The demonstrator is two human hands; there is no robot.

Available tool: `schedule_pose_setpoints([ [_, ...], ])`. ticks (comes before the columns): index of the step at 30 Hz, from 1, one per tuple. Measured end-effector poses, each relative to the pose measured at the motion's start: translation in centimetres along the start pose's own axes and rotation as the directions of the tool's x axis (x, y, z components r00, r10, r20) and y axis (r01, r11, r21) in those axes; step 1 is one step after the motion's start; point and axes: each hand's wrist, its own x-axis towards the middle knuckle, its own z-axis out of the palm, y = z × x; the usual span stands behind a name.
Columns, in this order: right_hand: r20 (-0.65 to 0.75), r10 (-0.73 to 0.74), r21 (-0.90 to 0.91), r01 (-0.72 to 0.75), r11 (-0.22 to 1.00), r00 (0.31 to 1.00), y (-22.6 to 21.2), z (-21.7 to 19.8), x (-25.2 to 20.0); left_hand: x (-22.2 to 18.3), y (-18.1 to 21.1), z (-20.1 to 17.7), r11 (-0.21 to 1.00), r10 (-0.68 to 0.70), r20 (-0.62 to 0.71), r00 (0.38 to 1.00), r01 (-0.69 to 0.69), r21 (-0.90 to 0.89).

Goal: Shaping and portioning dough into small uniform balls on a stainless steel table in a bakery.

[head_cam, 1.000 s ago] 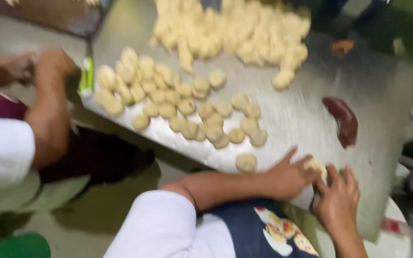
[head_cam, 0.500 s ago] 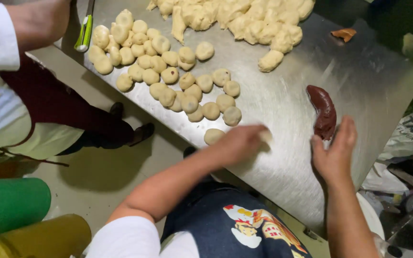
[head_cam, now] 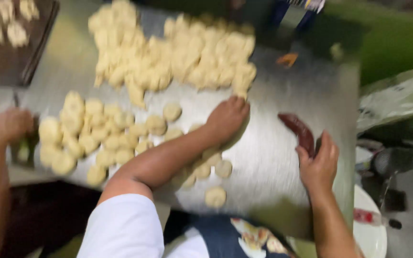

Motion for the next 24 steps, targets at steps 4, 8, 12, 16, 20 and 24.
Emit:
schedule_pose_setpoints([
  [4, -0.061, 0.173, -0.096, -0.178, 0.979, 0.983, -1.2, -1.0, -1.4, 3.7, -1.6, -1.5, 0.956, 0.137, 0.044, 0.99, -0.143, 0.257],
  [8, -0.066, 0.072, -0.168, -0.082, 0.982, 0.995, -0.9, -0.7, -1.1, 6.7, -2.9, -1.5, 0.988, 0.075, 0.139, 0.987, -0.093, 0.125],
  [12, -0.094, -0.074, -0.335, 0.038, 0.941, 0.993, 1.0, 0.4, -2.0, 6.5, 2.4, -10.2, 0.838, -0.223, 0.63, 0.744, 0.476, -0.265],
  [16, -0.002, -0.096, -0.344, 0.09, 0.935, 0.995, 0.4, -1.1, -2.1, 0.3, 9.0, -12.0, 0.327, 0.372, 0.644, 0.669, 0.555, -0.765],
  [20, 0.078, -0.184, -0.385, 0.2, 0.901, 0.98, 1.8, -2.0, -1.1, -4.2, 17.5, -13.1, 0.715, 0.086, 0.701, 0.708, 0.446, -0.538],
  [24, 0.076, -0.369, -0.32, 0.373, 0.871, 0.926, 3.8, -2.4, -0.4, -11.1, 24.3, -8.7, 0.931, -0.16, 0.049, 0.986, 0.167, -0.324],
])
